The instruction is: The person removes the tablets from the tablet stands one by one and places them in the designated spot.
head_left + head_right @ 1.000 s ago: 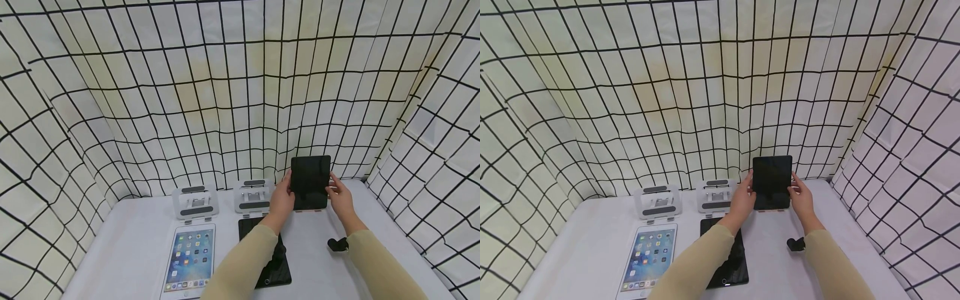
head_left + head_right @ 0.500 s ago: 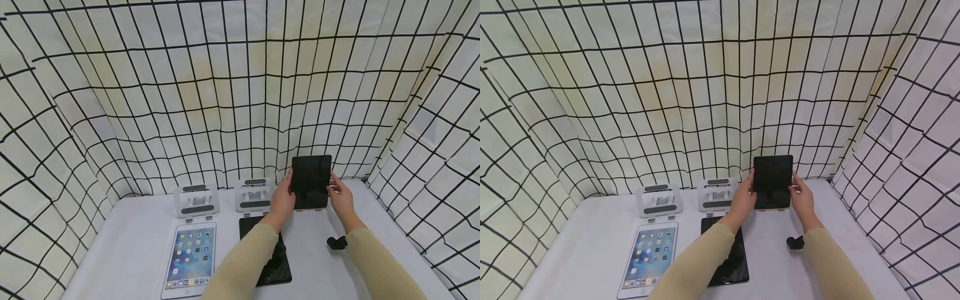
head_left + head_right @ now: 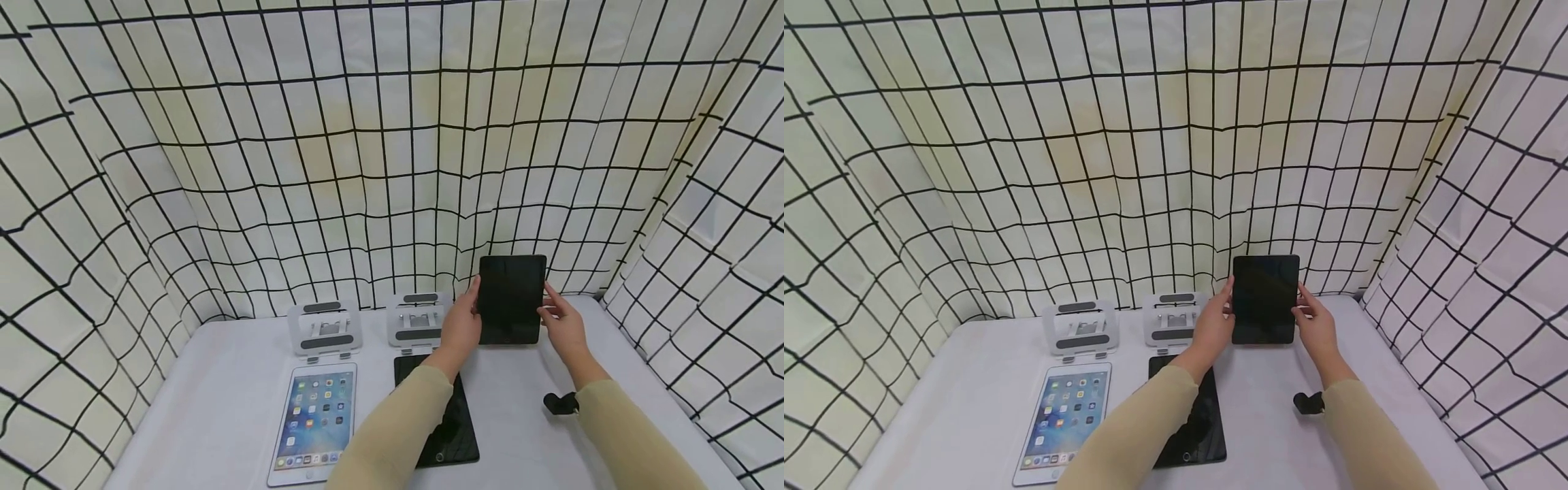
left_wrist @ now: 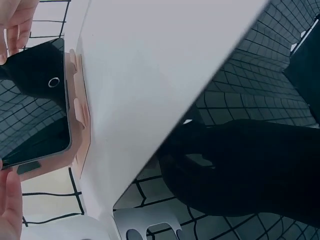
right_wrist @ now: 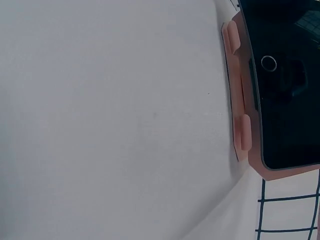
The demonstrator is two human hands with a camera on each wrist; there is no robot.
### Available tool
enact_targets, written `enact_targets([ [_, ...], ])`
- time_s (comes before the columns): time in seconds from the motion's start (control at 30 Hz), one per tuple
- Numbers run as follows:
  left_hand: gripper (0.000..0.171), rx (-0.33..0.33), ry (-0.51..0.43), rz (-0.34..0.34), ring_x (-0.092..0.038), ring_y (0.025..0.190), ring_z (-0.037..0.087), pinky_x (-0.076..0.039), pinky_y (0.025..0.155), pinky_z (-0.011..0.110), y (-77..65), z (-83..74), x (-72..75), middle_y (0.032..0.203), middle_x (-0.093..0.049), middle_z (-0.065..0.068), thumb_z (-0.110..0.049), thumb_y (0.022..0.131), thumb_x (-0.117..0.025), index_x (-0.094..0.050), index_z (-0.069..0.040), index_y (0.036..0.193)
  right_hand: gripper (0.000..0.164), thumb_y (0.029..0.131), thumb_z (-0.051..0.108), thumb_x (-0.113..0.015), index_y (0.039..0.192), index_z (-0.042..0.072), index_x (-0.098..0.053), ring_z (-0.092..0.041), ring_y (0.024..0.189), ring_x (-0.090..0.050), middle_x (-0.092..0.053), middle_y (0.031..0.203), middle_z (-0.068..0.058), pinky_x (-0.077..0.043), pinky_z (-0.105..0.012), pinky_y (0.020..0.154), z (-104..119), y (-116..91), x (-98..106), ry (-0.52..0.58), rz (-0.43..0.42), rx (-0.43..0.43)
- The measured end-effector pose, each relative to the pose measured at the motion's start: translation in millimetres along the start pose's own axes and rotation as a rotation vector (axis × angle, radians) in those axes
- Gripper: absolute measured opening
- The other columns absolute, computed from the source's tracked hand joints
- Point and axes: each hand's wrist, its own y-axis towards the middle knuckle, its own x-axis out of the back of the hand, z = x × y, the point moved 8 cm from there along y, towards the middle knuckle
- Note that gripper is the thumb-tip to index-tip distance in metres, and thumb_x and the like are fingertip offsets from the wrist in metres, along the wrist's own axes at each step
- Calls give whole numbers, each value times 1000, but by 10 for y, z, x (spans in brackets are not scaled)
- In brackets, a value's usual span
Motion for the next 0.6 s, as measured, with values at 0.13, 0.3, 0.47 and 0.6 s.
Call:
enact_targets([
  [0.13,81,16,-19,12,-58,111,13,-52,89,33,-48,24,34,133,-58,-2,-3,98,-58,-19,-46,155,62,102,7,-54,156,24,-31,-16,103,-56,-55,126,-19,-51,-17,77,32,-61,5,-19,43,3],
  [0.3,81,2,-54,10,-59,111,12,-52,90,34,-95,63,65,132,-58,-3,-1,98,-57,-20,-45,156,61,102,10,-56,156,24,-32,-10,98,-57,-56,126,-21,-53,-23,79,89,-131,13,-29,79,22],
  [0.47,83,-13,-59,5,-58,91,9,-51,73,26,-142,90,109,121,-59,-6,1,97,-56,-21,-46,155,60,102,18,-56,157,21,-31,-21,98,-60,-56,128,-22,-55,-30,79,119,-182,11,-48,109,30],
  [0.6,85,12,-100,17,-57,88,7,-49,69,22,-221,114,116,116,-58,-7,2,96,-57,-23,-49,153,59,103,22,-56,156,19,-32,-31,96,-62,-58,125,-22,-55,-38,79,124,-249,28,-74,132,38],
])
